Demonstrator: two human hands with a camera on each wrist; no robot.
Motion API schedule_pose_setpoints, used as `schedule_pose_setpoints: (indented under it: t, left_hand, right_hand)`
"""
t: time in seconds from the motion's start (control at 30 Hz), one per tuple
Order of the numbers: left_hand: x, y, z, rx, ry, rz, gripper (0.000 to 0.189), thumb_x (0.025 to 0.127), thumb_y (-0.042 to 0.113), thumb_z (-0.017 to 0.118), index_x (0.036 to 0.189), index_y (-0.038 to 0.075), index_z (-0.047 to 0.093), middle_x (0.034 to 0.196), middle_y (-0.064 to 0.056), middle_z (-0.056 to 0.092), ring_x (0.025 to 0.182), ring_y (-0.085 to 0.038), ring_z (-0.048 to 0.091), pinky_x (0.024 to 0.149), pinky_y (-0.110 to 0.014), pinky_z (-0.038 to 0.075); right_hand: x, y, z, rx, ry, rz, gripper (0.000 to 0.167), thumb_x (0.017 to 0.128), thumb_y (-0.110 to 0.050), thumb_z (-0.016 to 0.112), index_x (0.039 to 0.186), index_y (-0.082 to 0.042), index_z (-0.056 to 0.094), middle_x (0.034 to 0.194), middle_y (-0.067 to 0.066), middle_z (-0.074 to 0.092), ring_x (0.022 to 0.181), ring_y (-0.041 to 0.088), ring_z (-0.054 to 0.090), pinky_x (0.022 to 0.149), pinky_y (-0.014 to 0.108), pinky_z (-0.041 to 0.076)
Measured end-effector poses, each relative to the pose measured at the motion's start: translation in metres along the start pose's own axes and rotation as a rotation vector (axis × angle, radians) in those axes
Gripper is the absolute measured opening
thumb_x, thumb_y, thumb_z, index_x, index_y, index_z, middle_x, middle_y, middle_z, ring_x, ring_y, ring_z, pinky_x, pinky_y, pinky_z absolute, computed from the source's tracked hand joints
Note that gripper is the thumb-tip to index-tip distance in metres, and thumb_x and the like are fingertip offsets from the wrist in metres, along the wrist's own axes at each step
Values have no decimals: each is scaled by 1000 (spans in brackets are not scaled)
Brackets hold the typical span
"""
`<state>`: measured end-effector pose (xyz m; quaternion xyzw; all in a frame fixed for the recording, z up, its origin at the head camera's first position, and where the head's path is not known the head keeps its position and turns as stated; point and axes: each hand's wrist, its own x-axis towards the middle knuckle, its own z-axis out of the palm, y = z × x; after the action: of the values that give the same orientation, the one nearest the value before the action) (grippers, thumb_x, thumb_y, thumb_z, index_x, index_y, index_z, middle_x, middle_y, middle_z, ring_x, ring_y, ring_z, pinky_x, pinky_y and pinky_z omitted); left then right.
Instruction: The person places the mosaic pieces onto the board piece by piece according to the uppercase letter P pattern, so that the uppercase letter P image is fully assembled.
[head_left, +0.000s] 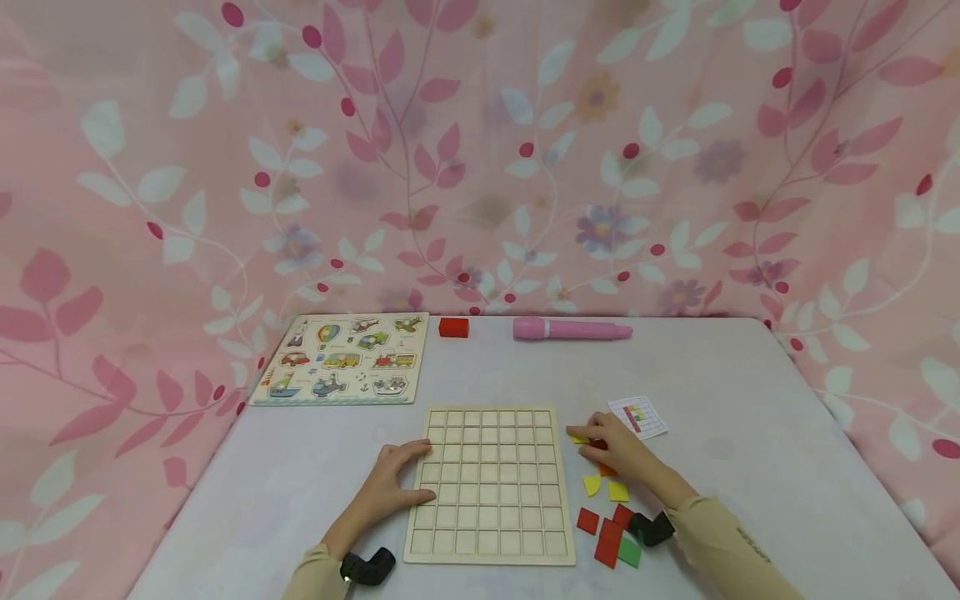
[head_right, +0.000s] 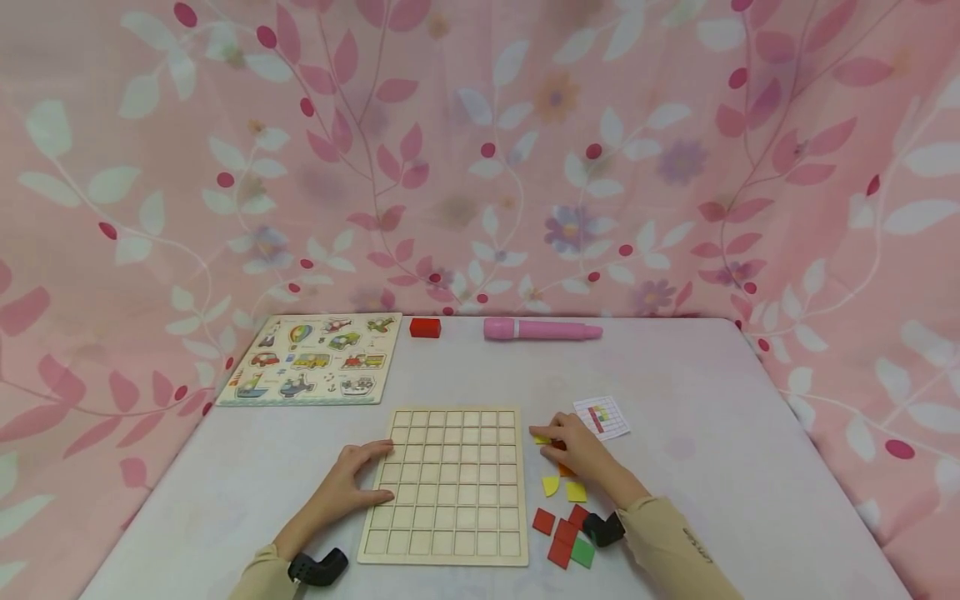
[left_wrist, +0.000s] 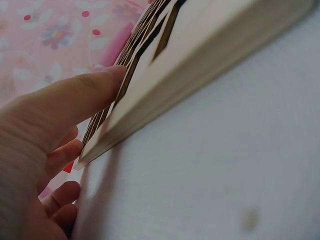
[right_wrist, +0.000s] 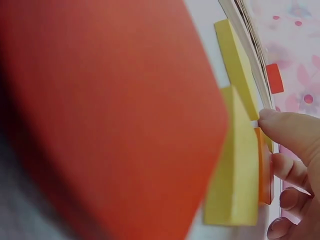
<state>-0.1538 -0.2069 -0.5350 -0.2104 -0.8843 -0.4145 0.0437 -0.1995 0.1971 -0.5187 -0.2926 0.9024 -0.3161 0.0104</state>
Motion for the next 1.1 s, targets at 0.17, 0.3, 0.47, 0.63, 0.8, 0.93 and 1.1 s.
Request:
schedule_pose_setpoints:
  t: [0.17, 0.3, 0.47, 0.63, 0.8, 0.93, 1.1]
  left_hand:
    - [0, -1, 1, 0, 1, 5, 68, 62, 35, 81, 119, 9, 56, 125, 2, 50, 94, -12, 37, 77, -34, 32]
    - [0, -1, 1, 2, -6, -16, 69, 62, 39, 80, 120, 11, 56, 125, 3, 50, 93, -11, 36, 77, -34, 33]
    - [0, -1, 1, 0, -12, -41, 70, 62, 40, 79, 121, 11, 55, 125, 3, 50, 93, -12, 36, 78, -35, 33]
    - [0, 1, 1, 8, -15, -43, 70, 62, 39, 79, 121, 11, 54, 125, 2, 50, 93, -12, 36, 78, -34, 33]
    - [-1, 5, -2, 30, -20, -45, 69, 62, 36, 80, 120, 8, 55, 124, -1, 51, 94, -14, 38, 78, -36, 34]
    - [0, 7, -4, 33, -36, -82, 69, 61, 37, 80, 120, 9, 55, 124, 0, 51, 95, -14, 38, 80, -37, 34]
    - [1, 9, -3, 30, -33, -106, 70, 60, 36, 81, 120, 10, 55, 124, 1, 51, 94, -13, 39, 80, -37, 35]
  right_hand:
    - [0, -1, -1, 11, -16, 13, 34, 83, -15, 64, 116, -5, 60, 83, -6, 46, 76, 13, 39, 64, 26, 34]
    - [2, -2, -2, -3, -30, 46, 39, 82, -14, 65, 118, -2, 56, 76, -7, 42, 73, 12, 40, 62, 26, 34]
    - [6, -2, -2, 2, -28, 79, 40, 81, -12, 66, 118, 2, 56, 70, -7, 40, 68, 10, 40, 58, 25, 34]
    - [9, -3, -2, 21, -16, 96, 35, 81, -9, 66, 112, 2, 59, 68, -6, 41, 65, 10, 40, 56, 24, 34]
    - [10, -4, -1, 28, -29, 113, 31, 80, -9, 66, 110, 1, 61, 68, -6, 40, 66, 11, 41, 56, 25, 35]
    - [9, -4, -1, 14, -26, 114, 29, 80, -9, 66, 108, -1, 63, 71, -7, 41, 68, 11, 41, 57, 24, 35]
    - [8, -5, -2, 2, 3, 101, 27, 80, -8, 67, 105, 0, 64, 81, -4, 47, 71, 12, 42, 59, 24, 38]
